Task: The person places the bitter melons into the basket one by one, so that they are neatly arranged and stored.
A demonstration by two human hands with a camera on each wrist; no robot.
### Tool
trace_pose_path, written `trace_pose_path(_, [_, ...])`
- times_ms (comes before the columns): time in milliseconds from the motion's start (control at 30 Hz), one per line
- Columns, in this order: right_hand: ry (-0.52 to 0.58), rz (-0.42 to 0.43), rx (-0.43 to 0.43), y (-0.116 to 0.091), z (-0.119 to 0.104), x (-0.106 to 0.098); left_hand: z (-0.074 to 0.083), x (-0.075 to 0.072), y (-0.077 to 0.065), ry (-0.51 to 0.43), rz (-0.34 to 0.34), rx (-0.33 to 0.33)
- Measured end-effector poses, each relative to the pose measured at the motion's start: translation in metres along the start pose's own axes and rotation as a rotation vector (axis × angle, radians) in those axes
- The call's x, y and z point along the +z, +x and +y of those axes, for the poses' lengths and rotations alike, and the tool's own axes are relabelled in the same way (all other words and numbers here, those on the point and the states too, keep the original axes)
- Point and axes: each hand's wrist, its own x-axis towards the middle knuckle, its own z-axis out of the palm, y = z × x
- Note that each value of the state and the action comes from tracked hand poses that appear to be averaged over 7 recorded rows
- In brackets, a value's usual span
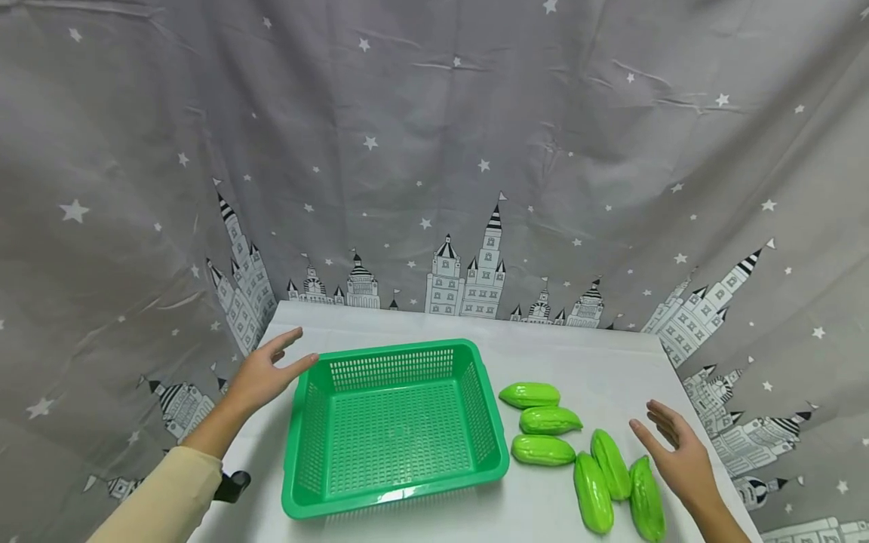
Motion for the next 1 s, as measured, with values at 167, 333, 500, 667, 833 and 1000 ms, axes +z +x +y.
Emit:
trace_pose_path(167, [0.001,0.051,0.026,0.003,0.008,-0.013,-0.002,-0.001,0.004,0.018,-0.017,-0.035])
trace_pose_path(333, [-0.001,0.071,0.052,0.007,0.015,-0.021,-0.009,0.003,0.007,0.051,-0.021,-0.056])
trace_pose_path(500, [-0.025,0.036,0.111,0.005,0.028,-0.022,-0.017,0.012,0.012,0.061,-0.060,-0.084])
trace_pose_path(667, [-0.028,0.019,0.169,0.004,0.040,-0.018,-0.026,0.017,0.013,0.071,-0.078,-0.120])
trace_pose_path(833, [-0.029,0.015,0.253,0.000,0.049,-0.014,-0.031,0.018,0.013,0.077,-0.086,-0.148])
trace_pose_path(1000, [-0.032,-0.016,0.350,-0.008,0.061,-0.005,-0.039,0.024,0.011,0.072,-0.095,-0.169])
